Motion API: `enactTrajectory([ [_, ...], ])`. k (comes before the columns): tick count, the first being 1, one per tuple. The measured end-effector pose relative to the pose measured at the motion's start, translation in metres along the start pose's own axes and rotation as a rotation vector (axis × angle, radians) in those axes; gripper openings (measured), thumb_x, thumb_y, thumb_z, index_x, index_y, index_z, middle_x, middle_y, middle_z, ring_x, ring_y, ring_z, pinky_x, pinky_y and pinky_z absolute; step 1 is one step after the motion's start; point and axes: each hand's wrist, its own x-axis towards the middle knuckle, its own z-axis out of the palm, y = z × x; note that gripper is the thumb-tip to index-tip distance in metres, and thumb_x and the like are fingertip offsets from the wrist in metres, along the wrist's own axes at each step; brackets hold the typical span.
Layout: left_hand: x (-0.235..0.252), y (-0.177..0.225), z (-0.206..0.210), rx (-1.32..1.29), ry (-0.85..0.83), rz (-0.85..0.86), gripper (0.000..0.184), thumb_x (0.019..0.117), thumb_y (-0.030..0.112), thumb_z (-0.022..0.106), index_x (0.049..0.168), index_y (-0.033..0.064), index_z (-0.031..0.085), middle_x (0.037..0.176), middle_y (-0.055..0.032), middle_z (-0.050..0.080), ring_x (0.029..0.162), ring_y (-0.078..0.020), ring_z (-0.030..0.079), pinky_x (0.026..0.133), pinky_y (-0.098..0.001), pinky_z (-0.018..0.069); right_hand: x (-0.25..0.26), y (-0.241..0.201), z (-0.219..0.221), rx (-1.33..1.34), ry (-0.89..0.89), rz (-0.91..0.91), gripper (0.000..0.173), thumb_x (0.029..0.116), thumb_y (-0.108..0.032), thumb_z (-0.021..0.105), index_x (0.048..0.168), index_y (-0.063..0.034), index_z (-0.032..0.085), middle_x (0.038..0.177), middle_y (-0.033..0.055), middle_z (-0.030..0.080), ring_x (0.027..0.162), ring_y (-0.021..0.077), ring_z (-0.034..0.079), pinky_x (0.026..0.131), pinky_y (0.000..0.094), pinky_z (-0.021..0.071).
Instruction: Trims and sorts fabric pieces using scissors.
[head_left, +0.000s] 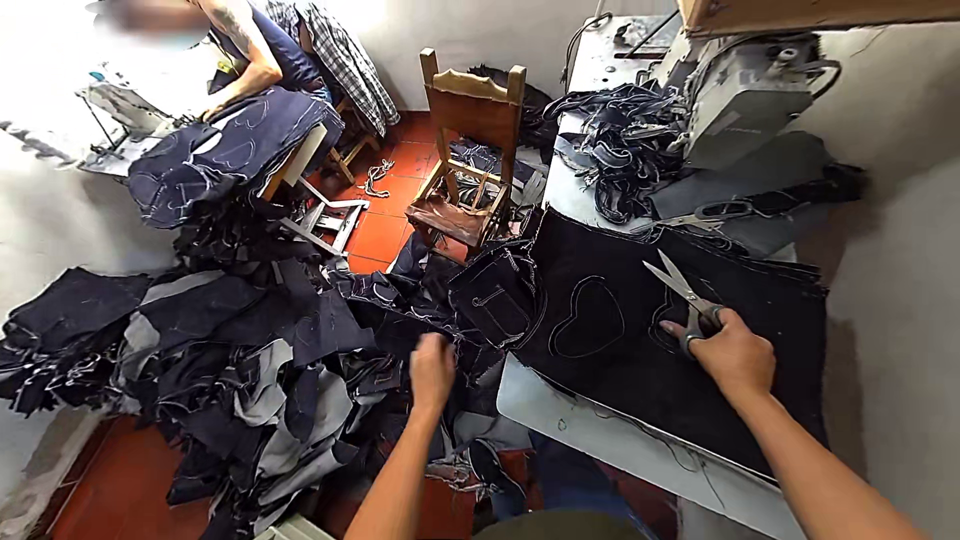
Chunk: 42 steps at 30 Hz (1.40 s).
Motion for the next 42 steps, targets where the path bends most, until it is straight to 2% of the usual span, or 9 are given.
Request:
enactTrajectory([
  [3,0.017,0.014,0.058,-0.046,-0.382,0.107,0.043,0.1044,0.013,0.049,0.147,0.0098,0.055,0.146,-0.0165,0.057,0.132,-0.0329,0.058,0.11,-0.0521,0.0479,0.001,0.0,-0.002,-0.036,-0.021,-0.002,0.059,0.0807,-0.036,0.089,0.123,-0.0021,0.065,0.102,0.0322,0.069,0.098,0.0547,0.066,0.083,0.0723,0.0478],
  [9,0.042,0.038,0.101,-0.027,-0.417,-0.008,0.045,0.1029,0.008,0.049,0.145,-0.0075,0.05,0.155,-0.0259,0.045,0.151,-0.0341,0.035,0.128,-0.0449,0.0216,0.006,-0.004,-0.01,-0.069,-0.043,0.002,0.054,0.08,-0.033,0.09,0.115,0.0004,0.065,0.098,0.0348,0.066,0.095,0.0566,0.064,0.078,0.0734,0.0459],
  [17,0.001,-0.04,-0.003,0.184,-0.307,0.345,0.041,0.105,0.041,0.053,0.124,0.0081,0.067,0.104,-0.0187,0.075,0.1,-0.0389,0.073,0.09,-0.0616,0.0549,-0.018,-0.02,-0.04,0.209,0.044,-0.168,0.053,0.0786,-0.025,0.091,0.115,0.0062,0.068,0.098,0.0303,0.07,0.092,0.0497,0.067,0.081,0.0698,0.0497],
  [20,-0.017,-0.023,-0.068,0.286,-0.508,0.419,0.046,0.104,0.047,0.052,0.113,0.0051,0.069,0.098,-0.0211,0.074,0.098,-0.0414,0.072,0.089,-0.0634,0.0531,-0.087,-0.042,-0.074,0.35,-0.491,-0.341,0.039,0.0824,-0.041,0.08,0.096,-0.0057,0.071,0.08,0.0052,0.07,0.072,0.0183,0.068,0.069,0.0436,0.0577],
  [23,-0.022,0.003,-0.113,0.357,-0.686,0.491,0.047,0.103,0.047,0.053,0.107,0.0031,0.069,0.096,-0.0219,0.072,0.099,-0.0423,0.069,0.089,-0.064,0.0514,-0.136,-0.064,-0.065,0.185,-1.431,-0.255,0.052,0.1031,-0.051,0.052,0.113,-0.0006,0.063,0.09,0.0097,0.068,0.08,0.0202,0.067,0.08,0.0441,0.0561],
  [25,-0.026,0.017,-0.127,0.379,-0.747,0.528,0.041,0.1017,0.041,0.056,0.105,0.0024,0.068,0.096,-0.0221,0.071,0.098,-0.0426,0.069,0.087,-0.0648,0.0508,-0.15,-0.07,-0.034,0.112,-1.611,-0.238,0.06,0.1044,-0.059,0.043,0.115,-0.0015,0.06,0.09,0.0078,0.063,0.079,0.0182,0.062,0.078,0.0416,0.0538],
  [32,-0.054,0.005,-0.123,0.261,-0.753,0.621,0.037,0.1055,0.03,0.05,0.103,-0.0026,0.066,0.093,-0.0248,0.068,0.096,-0.0431,0.068,0.088,-0.0635,0.0502,-0.161,-0.082,-0.016,0.232,-1.025,-0.443,0.059,0.0825,-0.061,0.076,0.094,-0.0044,0.069,0.074,0.007,0.065,0.065,0.0205,0.064,0.069,0.045,0.0557],
  [37,-0.116,0.007,-0.17,-0.524,-0.497,0.841,0.037,0.1061,0.032,0.052,0.085,0.0044,0.064,0.065,-0.0003,0.056,0.06,-0.0061,0.054,0.059,-0.0279,0.046,-0.185,-0.017,-0.023,0.707,-0.826,-0.5,0.103,0.0626,-0.065,0.085,0.136,-0.002,0.051,0.132,0.0085,0.066,0.123,0.0187,0.061,0.104,0.0394,0.0504],
  [42,-0.196,0.086,-0.261,-0.985,-0.344,0.988,0.025,0.1071,0.036,0.05,0.11,0.0242,0.072,0.099,0.0186,0.072,0.094,0.0114,0.063,0.084,-0.0127,0.0521,-0.231,-0.025,-0.02,1.195,-0.596,-0.386,0.071,0.068,-0.037,0.089,0.125,-0.0079,0.059,0.106,-0.0117,0.071,0.096,-0.0051,0.066,0.086,0.0185,0.0562],
])
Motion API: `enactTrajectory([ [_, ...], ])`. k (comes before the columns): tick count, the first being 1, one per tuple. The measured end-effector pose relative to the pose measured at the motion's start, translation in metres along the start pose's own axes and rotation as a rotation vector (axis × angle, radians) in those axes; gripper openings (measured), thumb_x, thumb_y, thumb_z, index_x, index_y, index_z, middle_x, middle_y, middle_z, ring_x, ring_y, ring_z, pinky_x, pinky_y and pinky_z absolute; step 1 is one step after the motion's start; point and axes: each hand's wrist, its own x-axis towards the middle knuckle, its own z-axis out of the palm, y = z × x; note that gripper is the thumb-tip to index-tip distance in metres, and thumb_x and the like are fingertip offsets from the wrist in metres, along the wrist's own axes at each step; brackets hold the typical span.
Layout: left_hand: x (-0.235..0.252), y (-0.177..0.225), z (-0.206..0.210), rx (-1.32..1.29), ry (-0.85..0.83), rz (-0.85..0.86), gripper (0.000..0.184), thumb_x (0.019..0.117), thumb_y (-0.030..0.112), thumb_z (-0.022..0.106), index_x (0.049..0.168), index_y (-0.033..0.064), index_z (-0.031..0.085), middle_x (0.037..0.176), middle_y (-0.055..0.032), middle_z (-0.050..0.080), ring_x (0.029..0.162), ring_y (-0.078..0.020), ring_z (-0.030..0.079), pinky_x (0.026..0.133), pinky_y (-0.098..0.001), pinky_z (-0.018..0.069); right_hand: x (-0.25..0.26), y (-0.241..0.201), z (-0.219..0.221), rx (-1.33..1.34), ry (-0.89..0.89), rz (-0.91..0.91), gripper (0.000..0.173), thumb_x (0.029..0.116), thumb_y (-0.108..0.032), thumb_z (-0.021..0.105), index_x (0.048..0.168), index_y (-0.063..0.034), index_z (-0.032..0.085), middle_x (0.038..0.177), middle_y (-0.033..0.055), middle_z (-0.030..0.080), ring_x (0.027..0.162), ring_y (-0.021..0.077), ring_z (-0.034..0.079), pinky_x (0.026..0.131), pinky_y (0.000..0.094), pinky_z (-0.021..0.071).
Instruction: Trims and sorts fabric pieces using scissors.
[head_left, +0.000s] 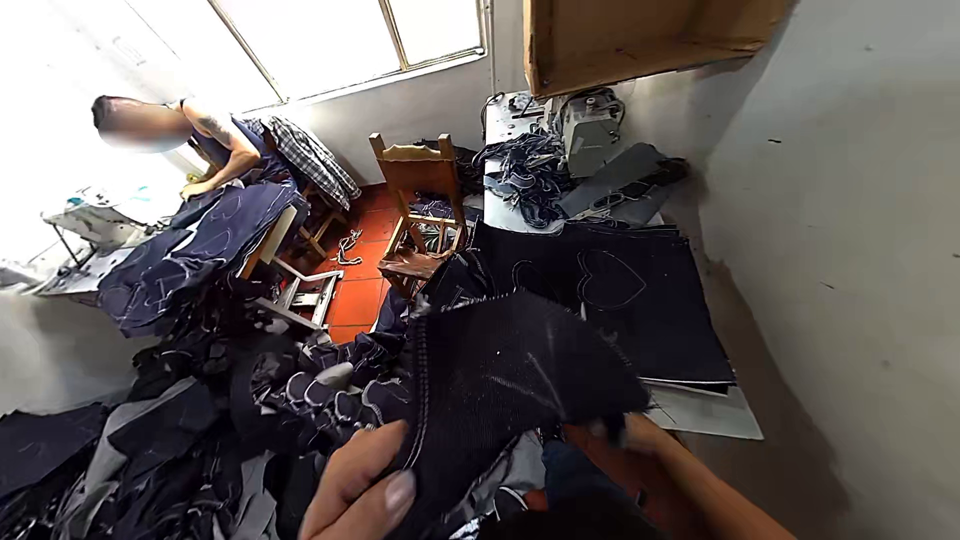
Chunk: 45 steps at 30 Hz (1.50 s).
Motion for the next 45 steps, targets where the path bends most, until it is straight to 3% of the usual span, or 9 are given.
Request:
enactTrajectory([
  [4,-0.013,0.047,-0.011,0.412,0.228,0.222,0.034,0.1094,0.029,0.046,0.141,0.0271,0.058,0.135,0.0186,0.063,0.124,0.0088,0.055,0.106,-0.0152,0.0439,0.018,-0.041,0.004,0.219,0.327,-0.19,0.03,0.0784,-0.028,0.085,0.1,-0.0167,0.067,0.087,-0.009,0.07,0.079,0.0022,0.066,0.072,0.0234,0.0578],
  [10,0.056,-0.05,0.014,0.771,0.287,0.254,0.026,0.1098,0.039,0.045,0.109,0.0193,0.062,0.102,0.0226,0.067,0.101,0.0209,0.057,0.09,-0.0078,0.0484,-0.01,-0.171,-0.145,-0.476,0.648,-0.09,0.01,0.0916,-0.016,0.066,0.1,-0.0105,0.063,0.072,-0.0052,0.061,0.06,0.0027,0.057,0.054,0.0245,0.0503],
  [14,0.105,-0.153,0.064,0.596,0.492,-0.019,0.043,0.1046,0.015,0.049,0.132,-0.0173,0.051,0.103,-0.0104,0.074,0.092,-0.0009,0.071,0.086,-0.0226,0.0596,0.032,-0.202,-0.206,-0.935,0.597,0.236,0.027,0.0879,-0.019,0.082,0.095,0.0001,0.065,0.073,0.0163,0.061,0.068,0.0327,0.059,0.063,0.0581,0.0475],
  [20,0.172,-0.271,0.085,0.941,0.368,-0.685,0.058,0.1097,0.025,0.048,0.156,-0.0053,0.032,0.085,-0.0236,0.072,0.083,-0.0425,0.074,0.082,-0.0593,0.0576,0.175,-0.125,-0.244,-1.169,0.603,0.352,0.071,0.0782,-0.041,0.089,0.121,0.0075,0.059,0.106,0.0354,0.065,0.103,0.0554,0.064,0.084,0.0727,0.0493],
  [29,0.192,-0.251,0.071,0.962,0.212,-0.893,0.055,0.1081,0.03,0.051,0.155,0.0017,0.041,0.092,-0.0209,0.074,0.087,-0.0391,0.074,0.084,-0.0578,0.0574,0.17,0.048,-0.162,-1.192,0.571,0.045,0.076,0.0775,-0.048,0.086,0.128,0.0036,0.063,0.145,0.0164,0.06,0.136,0.0367,0.056,0.115,0.0558,0.0409],
  [34,0.132,-0.236,-0.022,0.891,0.667,-0.768,0.035,0.1084,0.024,0.043,0.117,0.0001,0.067,0.079,-0.0099,0.072,0.065,-0.0223,0.073,0.061,-0.0429,0.0632,0.173,0.024,-0.161,-1.155,0.537,0.223,0.084,0.0747,-0.045,0.091,0.141,-0.0038,0.059,0.135,0.026,0.063,0.117,0.05,0.063,0.093,0.0709,0.0495],
  [37,0.077,-0.316,-0.055,0.906,0.107,-1.317,0.036,0.1049,0.018,0.05,0.137,0.0065,0.063,0.13,-0.0212,0.067,0.121,-0.0409,0.064,0.101,-0.0646,0.0496,0.175,0.021,-0.164,-1.191,0.508,0.254,0.085,0.0753,-0.044,0.091,0.143,-0.0042,0.057,0.14,0.025,0.06,0.119,0.0511,0.062,0.091,0.0727,0.0489],
  [40,0.047,-0.392,-0.033,0.821,-0.353,-1.196,0.041,0.0991,0.017,0.061,0.138,0.0045,0.061,0.148,-0.0192,0.055,0.136,-0.0363,0.054,0.113,-0.0571,0.0434,0.176,0.017,-0.163,-1.23,0.47,0.288,0.085,0.0761,-0.044,0.09,0.142,-0.0027,0.056,0.136,0.0288,0.061,0.112,0.054,0.064,0.086,0.0751,0.0481],
  [45,0.024,-0.418,-0.004,0.819,-0.296,-1.117,0.033,0.1028,0.015,0.055,0.133,0.006,0.066,0.144,-0.0151,0.06,0.138,-0.0319,0.053,0.116,-0.0532,0.0406,0.179,0.007,-0.163,-1.333,0.418,0.394,0.081,0.0786,-0.046,0.088,0.138,-0.002,0.057,0.113,0.0347,0.067,0.099,0.0577,0.065,0.078,0.075,0.0474],
])
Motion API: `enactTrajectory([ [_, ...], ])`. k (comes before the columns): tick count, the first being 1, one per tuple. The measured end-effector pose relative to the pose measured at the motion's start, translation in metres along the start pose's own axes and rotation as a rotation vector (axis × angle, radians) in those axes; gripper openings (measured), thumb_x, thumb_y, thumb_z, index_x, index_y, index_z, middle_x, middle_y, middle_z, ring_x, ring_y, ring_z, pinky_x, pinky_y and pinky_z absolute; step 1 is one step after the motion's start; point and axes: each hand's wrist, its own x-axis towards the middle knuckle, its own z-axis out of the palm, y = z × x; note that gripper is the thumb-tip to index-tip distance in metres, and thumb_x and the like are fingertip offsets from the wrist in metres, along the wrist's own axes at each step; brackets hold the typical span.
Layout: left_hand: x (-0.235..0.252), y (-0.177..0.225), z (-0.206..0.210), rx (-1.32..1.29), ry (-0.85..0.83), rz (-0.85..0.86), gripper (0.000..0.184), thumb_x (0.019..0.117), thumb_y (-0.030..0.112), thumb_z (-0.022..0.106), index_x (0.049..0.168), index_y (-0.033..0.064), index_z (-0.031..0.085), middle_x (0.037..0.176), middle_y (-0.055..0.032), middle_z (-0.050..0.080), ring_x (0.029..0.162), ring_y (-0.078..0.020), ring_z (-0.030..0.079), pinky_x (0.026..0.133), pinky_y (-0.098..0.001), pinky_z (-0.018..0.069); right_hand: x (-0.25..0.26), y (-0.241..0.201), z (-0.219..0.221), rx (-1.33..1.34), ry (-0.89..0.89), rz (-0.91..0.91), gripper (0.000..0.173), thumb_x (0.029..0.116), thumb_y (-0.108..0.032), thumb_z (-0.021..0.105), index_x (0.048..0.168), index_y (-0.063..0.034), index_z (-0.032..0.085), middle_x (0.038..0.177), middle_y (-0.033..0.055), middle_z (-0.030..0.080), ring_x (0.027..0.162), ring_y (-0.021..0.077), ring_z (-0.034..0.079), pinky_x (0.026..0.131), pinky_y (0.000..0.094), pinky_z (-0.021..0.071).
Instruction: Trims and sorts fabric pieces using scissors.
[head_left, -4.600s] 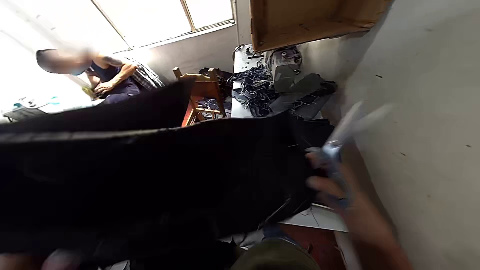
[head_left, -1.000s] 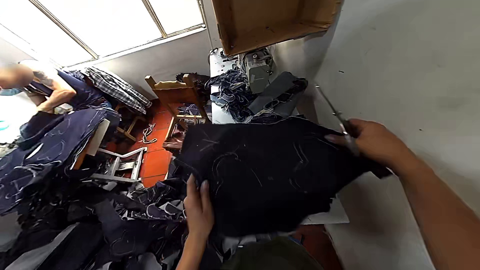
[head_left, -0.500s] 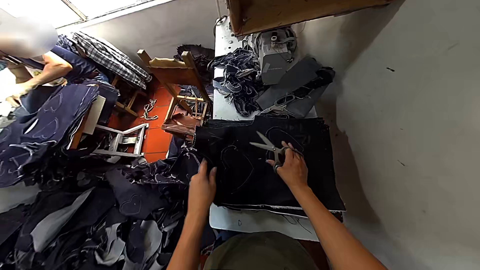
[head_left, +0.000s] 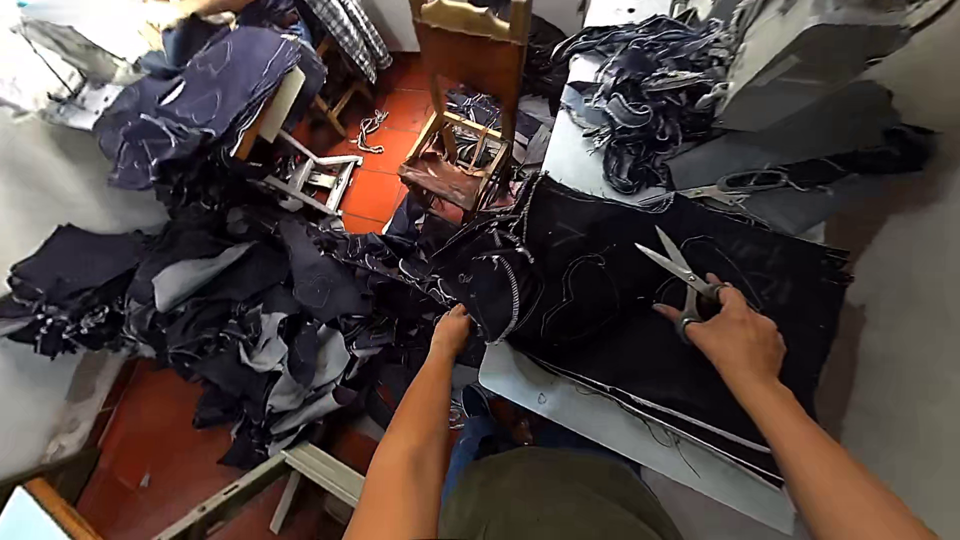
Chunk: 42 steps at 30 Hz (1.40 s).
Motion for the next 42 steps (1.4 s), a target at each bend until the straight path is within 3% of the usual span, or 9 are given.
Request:
enactTrajectory([
  [6,-0.08,-0.058,-0.018,-0.114,0.089,0.044,0.042,0.1043,0.037,0.057,0.133,0.0061,0.062,0.119,-0.0215,0.07,0.119,-0.0387,0.065,0.107,-0.0575,0.0468,0.002,-0.003,-0.001,0.03,0.017,-0.008,0.079,0.0787,-0.04,0.09,0.139,-0.0024,0.057,0.114,0.0358,0.066,0.104,0.0591,0.063,0.085,0.0764,0.0451],
  [12,-0.148,-0.069,-0.081,0.026,0.125,0.329,0.039,0.1037,0.037,0.058,0.113,0.0005,0.067,0.096,-0.0236,0.072,0.098,-0.0428,0.07,0.091,-0.0632,0.0515,-0.054,-0.029,-0.046,0.421,0.088,-0.215,0.042,0.085,-0.024,0.085,0.111,0.0043,0.068,0.096,0.025,0.07,0.088,0.0413,0.068,0.08,0.0645,0.0523],
  [15,-0.156,-0.06,-0.101,0.083,0.064,0.368,0.039,0.1034,0.038,0.058,0.112,0.0005,0.066,0.096,-0.0241,0.07,0.098,-0.0432,0.069,0.091,-0.0637,0.0508,-0.137,-0.044,-0.044,0.679,-0.529,-0.286,0.037,0.0896,-0.038,0.066,0.102,-0.0028,0.067,0.081,0.0053,0.072,0.072,0.019,0.071,0.07,0.0405,0.0615],
  [17,-0.16,-0.052,-0.106,0.115,0.051,0.381,0.039,0.1032,0.037,0.058,0.113,0.0008,0.067,0.098,-0.024,0.071,0.1,-0.0432,0.069,0.093,-0.0633,0.0502,-0.181,-0.054,-0.028,0.554,-1.062,-0.286,0.052,0.0936,-0.053,0.053,0.11,-0.0044,0.064,0.088,0.0046,0.071,0.079,0.0171,0.069,0.076,0.0386,0.0584],
  [19,-0.163,-0.05,-0.107,0.137,0.052,0.401,0.038,0.1033,0.036,0.058,0.112,0.0002,0.066,0.097,-0.0241,0.07,0.1,-0.043,0.068,0.092,-0.0629,0.0503,-0.204,-0.068,0.002,0.393,-1.273,-0.275,0.058,0.0982,-0.057,0.051,0.117,-0.0034,0.062,0.092,0.0063,0.068,0.081,0.0174,0.066,0.077,0.0399,0.0557],
  [27,-0.171,-0.054,-0.088,0.164,0.05,0.346,0.039,0.1037,0.035,0.055,0.115,0.0,0.065,0.104,-0.0253,0.07,0.107,-0.0441,0.067,0.096,-0.0639,0.049,-0.209,-0.104,0.048,0.371,-0.823,-0.299,0.058,0.0826,-0.062,0.076,0.092,-0.0051,0.067,0.07,0.0039,0.065,0.061,0.0172,0.065,0.066,0.0405,0.0579],
  [31,-0.192,-0.065,-0.055,0.009,0.126,0.259,0.042,0.1042,0.038,0.055,0.117,0.0,0.066,0.108,-0.0253,0.071,0.111,-0.0438,0.067,0.099,-0.0637,0.0484,-0.228,-0.069,0.046,0.539,-0.5,-0.436,0.052,0.0764,-0.049,0.082,0.099,-0.0037,0.071,0.083,0.0059,0.069,0.075,0.0186,0.066,0.072,0.043,0.0561],
  [35,-0.236,-0.063,-0.012,-0.215,0.375,0.191,0.042,0.1038,0.039,0.053,0.109,0.0009,0.069,0.095,-0.0213,0.073,0.099,-0.039,0.071,0.092,-0.0599,0.0529,-0.252,-0.043,0.058,0.763,-0.422,-0.56,0.094,0.0667,-0.064,0.085,0.129,0.0008,0.057,0.128,0.0074,0.07,0.12,0.0152,0.065,0.103,0.0368,0.0541],
  [42,-0.28,-0.038,0.048,-0.213,0.504,0.265,0.034,0.0974,0.035,0.061,0.1,0.0031,0.073,0.077,-0.0187,0.072,0.077,-0.0398,0.073,0.071,-0.063,0.0566,-0.28,-0.066,0.067,0.87,-0.376,-0.488,0.078,0.0748,-0.055,0.084,0.126,-0.0015,0.06,0.125,0.0059,0.07,0.117,0.0135,0.066,0.102,0.036,0.0538],
])
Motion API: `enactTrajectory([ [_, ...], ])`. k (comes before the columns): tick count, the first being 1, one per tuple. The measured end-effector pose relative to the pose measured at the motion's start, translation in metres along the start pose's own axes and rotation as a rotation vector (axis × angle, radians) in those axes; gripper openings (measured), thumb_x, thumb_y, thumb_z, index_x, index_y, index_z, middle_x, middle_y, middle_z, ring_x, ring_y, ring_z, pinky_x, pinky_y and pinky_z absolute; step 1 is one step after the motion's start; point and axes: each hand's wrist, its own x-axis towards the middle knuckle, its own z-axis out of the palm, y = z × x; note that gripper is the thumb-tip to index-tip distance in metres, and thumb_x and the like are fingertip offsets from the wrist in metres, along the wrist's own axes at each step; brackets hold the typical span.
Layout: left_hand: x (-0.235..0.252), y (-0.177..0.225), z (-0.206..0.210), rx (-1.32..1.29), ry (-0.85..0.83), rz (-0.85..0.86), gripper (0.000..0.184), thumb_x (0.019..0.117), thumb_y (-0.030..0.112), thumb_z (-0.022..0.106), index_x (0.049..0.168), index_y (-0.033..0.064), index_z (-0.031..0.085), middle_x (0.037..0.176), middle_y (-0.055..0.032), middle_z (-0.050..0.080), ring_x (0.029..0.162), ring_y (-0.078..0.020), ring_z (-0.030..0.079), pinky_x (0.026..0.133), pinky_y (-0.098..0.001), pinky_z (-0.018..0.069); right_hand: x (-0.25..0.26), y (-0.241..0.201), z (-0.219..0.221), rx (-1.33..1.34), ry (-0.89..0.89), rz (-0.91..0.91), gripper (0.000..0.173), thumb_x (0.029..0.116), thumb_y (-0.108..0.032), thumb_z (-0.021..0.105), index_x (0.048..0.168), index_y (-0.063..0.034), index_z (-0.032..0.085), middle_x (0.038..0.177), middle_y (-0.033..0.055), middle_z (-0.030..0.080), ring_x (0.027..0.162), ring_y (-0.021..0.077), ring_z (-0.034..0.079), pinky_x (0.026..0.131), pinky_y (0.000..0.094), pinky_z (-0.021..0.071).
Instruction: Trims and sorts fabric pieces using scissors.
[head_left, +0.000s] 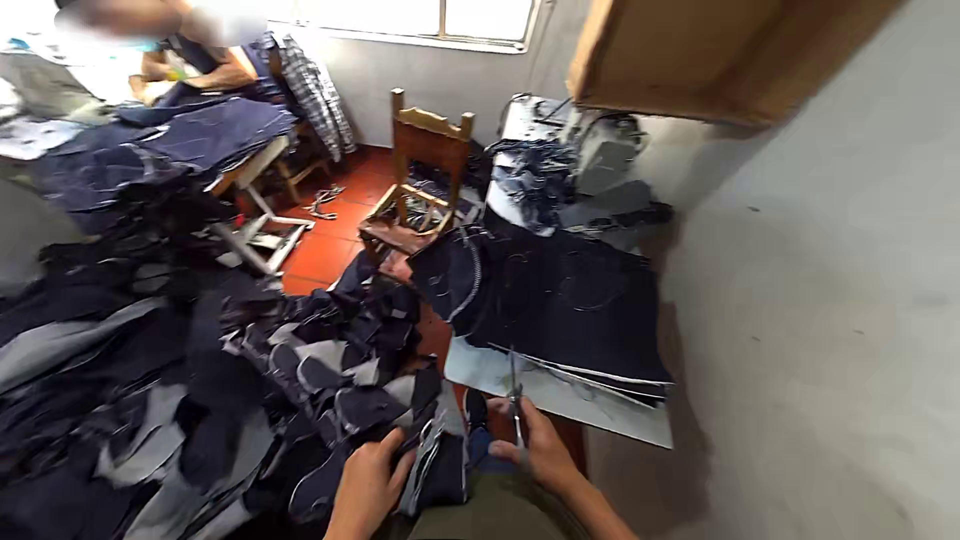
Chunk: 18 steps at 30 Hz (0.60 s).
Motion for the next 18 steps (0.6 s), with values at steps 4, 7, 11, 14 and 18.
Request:
enactTrajectory([
  [4,-0.027,-0.036,0.013,-0.111,-0.045,0.013,0.031,0.0981,0.022,0.061,0.111,-0.0045,0.073,0.106,-0.0227,0.074,0.1,-0.0399,0.072,0.091,-0.0615,0.0549,0.012,-0.002,-0.036,-0.063,0.182,0.064,0.074,0.0788,-0.053,0.081,0.129,-0.0022,0.062,0.125,0.0069,0.071,0.117,0.0159,0.066,0.102,0.0384,0.0541],
  [7,-0.027,-0.053,0.013,-0.152,-0.098,0.05,0.034,0.0977,0.018,0.055,0.116,-0.0067,0.07,0.108,-0.025,0.073,0.1,-0.0412,0.072,0.09,-0.0625,0.0543,0.008,0.001,-0.087,-0.305,0.361,0.079,0.076,0.0746,-0.051,0.085,0.129,-0.002,0.064,0.124,0.0099,0.071,0.118,0.0221,0.066,0.103,0.0441,0.053],
  [11,0.005,-0.039,0.007,-0.239,-0.17,0.0,0.059,0.1038,0.041,0.039,0.144,-0.0009,0.053,0.109,-0.0237,0.07,0.095,-0.0398,0.069,0.085,-0.0651,0.053,0.013,0.026,-0.108,-0.822,0.529,-0.181,0.087,0.0729,-0.071,0.076,0.118,0.0024,0.066,0.127,0.0175,0.069,0.117,0.0346,0.066,0.1,0.0528,0.0533],
  [14,0.039,-0.019,0.012,-0.163,-0.147,-0.077,0.057,0.1057,0.043,0.042,0.14,0.0011,0.059,0.106,-0.0238,0.073,0.095,-0.0425,0.072,0.087,-0.0679,0.0523,0.052,0.057,-0.077,-0.988,0.484,-0.419,0.075,0.0835,-0.069,0.067,0.112,0.001,0.07,0.135,0.0167,0.067,0.13,0.0363,0.061,0.109,0.0558,0.0472],
  [18,0.075,0.008,0.009,-0.012,-0.263,-0.106,0.049,0.1075,0.041,0.046,0.125,0.0014,0.07,0.109,-0.0221,0.074,0.104,-0.0407,0.072,0.093,-0.066,0.0526,0.123,0.105,-0.06,-0.923,0.522,-0.446,0.059,0.0746,-0.051,0.078,0.108,-0.0024,0.07,0.13,0.0125,0.07,0.127,0.0328,0.063,0.112,0.0527,0.0452],
])
